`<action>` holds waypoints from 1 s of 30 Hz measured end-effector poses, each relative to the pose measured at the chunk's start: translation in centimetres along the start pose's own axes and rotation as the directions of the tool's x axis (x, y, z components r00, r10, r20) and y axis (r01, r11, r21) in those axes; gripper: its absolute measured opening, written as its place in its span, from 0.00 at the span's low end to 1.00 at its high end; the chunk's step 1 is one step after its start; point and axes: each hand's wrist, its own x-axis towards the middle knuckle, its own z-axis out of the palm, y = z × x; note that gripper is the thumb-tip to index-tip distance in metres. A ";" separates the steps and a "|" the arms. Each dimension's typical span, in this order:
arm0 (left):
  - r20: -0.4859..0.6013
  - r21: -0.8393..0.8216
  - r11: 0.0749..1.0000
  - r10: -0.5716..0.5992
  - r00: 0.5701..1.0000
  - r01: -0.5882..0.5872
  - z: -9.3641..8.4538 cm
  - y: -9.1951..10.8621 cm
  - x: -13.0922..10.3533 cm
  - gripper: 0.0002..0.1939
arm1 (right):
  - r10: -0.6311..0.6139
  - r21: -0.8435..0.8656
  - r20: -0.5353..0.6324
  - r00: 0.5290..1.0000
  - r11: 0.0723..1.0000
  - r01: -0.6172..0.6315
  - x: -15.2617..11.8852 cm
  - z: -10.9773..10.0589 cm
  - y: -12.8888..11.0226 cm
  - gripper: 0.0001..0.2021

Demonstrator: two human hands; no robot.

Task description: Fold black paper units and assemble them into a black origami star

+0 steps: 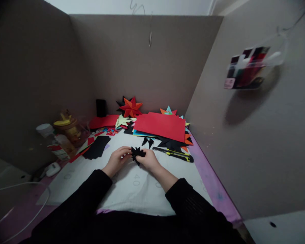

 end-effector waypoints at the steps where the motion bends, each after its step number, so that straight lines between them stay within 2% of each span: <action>1: 0.014 0.059 0.997 0.050 0.999 -0.050 -0.1 -0.1 0.0 0.07 | 0.004 0.000 0.002 1.000 1.000 -0.004 0.0 0.0 0.0 0.07; 3: 0.031 0.159 0.982 0.102 0.994 -0.106 -0.3 -0.1 -0.1 0.07 | 0.013 0.004 0.007 1.000 1.000 -0.013 0.0 0.1 0.0 0.07; 5: 0.045 0.224 0.968 0.104 0.994 -0.112 -0.3 -0.1 -0.1 0.07 | 0.016 0.006 0.020 1.000 1.000 -0.016 0.0 0.1 0.1 0.07; 10: 0.022 0.260 0.962 0.080 0.997 -0.083 -0.4 0.1 -0.1 0.05 | 0.013 0.024 0.033 0.999 1.000 -0.014 0.1 0.1 0.7 0.09; 19: 0.044 0.430 0.889 0.156 0.987 -0.160 -0.5 0.0 -0.1 0.05 | 0.052 0.117 0.075 0.996 0.991 -0.061 0.2 0.2 0.9 0.07; 24: 0.075 0.342 0.929 0.123 0.990 -0.142 -0.7 0.3 0.0 0.03 | 0.077 0.131 0.086 0.993 0.987 -0.088 0.0 0.1 0.4 0.06; 26: 0.052 0.273 0.954 0.118 0.992 -0.127 -0.8 0.4 0.1 0.03 | 0.075 0.139 0.093 0.993 0.986 -0.087 0.0 0.0 0.3 0.06; 30: -0.004 0.103 0.995 0.011 1.000 -0.011 -0.6 0.2 0.2 0.05 | 0.060 0.136 0.118 0.991 0.988 -0.076 0.0 0.0 0.3 0.05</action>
